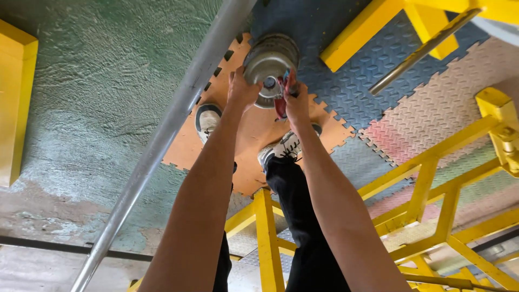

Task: Cleaning gym weight plates using a spray bottle and a cloth.

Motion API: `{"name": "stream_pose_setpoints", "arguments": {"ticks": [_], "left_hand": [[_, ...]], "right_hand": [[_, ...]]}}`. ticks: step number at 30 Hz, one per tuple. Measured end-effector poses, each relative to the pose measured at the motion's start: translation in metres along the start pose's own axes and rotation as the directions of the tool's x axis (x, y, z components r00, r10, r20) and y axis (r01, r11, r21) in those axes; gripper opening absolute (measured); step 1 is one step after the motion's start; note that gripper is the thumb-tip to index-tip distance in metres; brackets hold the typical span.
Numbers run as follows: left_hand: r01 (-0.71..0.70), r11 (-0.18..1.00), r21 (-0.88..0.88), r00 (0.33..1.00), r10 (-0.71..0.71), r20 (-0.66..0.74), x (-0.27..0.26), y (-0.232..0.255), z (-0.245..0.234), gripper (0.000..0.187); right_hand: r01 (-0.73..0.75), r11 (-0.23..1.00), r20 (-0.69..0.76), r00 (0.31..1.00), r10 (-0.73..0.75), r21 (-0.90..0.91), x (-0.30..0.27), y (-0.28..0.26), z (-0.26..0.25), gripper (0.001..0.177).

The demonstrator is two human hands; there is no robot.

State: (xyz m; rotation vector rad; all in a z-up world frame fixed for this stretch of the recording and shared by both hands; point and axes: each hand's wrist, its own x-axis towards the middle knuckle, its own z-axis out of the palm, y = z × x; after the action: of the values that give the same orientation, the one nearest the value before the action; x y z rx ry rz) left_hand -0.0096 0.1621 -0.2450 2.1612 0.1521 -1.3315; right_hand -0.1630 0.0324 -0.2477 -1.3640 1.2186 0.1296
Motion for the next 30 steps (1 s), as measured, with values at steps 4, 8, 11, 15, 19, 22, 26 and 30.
{"name": "stream_pose_setpoints", "arguments": {"ticks": [4,8,11,15,19,22,26,30], "left_hand": [[-0.071,0.997,0.020,0.996,0.072,-0.053,-0.027,0.015,-0.015,0.081],[-0.128,0.992,-0.003,0.983,0.127,-0.135,-0.069,0.029,-0.025,0.064],[-0.155,0.987,-0.039,0.975,0.147,-0.167,-0.121,0.071,-0.062,0.055],[-0.233,0.962,-0.144,0.961,0.205,-0.186,-0.202,0.122,-0.110,0.050],[-0.311,0.933,-0.182,0.930,0.259,-0.260,-0.275,0.172,-0.158,0.047],[-0.289,0.934,-0.211,0.936,0.229,-0.267,-0.332,0.202,-0.196,0.050],[-0.370,0.879,-0.300,0.914,0.286,-0.288,-0.380,0.211,-0.226,0.045],[-0.495,0.779,-0.385,0.862,0.387,-0.326,-0.415,0.216,-0.255,0.041]], "right_hand": [[0.010,0.998,-0.022,1.000,-0.009,0.059,-0.021,-0.036,-0.014,0.025],[0.121,0.978,-0.066,0.992,-0.111,0.168,-0.054,-0.107,-0.036,0.029],[0.177,0.953,-0.005,0.983,-0.181,0.246,-0.079,-0.153,-0.057,0.032],[0.189,0.970,0.019,0.981,-0.194,0.155,-0.128,-0.229,-0.071,0.034],[0.167,0.971,0.001,0.985,-0.170,0.171,-0.176,-0.296,-0.092,0.036],[0.184,0.936,0.055,0.976,-0.209,0.300,-0.215,-0.327,-0.101,0.032],[0.234,0.905,0.054,0.961,-0.270,0.356,-0.274,-0.385,-0.104,0.037],[0.281,0.893,-0.018,0.956,-0.294,0.352,-0.335,-0.423,-0.106,0.037]]}}
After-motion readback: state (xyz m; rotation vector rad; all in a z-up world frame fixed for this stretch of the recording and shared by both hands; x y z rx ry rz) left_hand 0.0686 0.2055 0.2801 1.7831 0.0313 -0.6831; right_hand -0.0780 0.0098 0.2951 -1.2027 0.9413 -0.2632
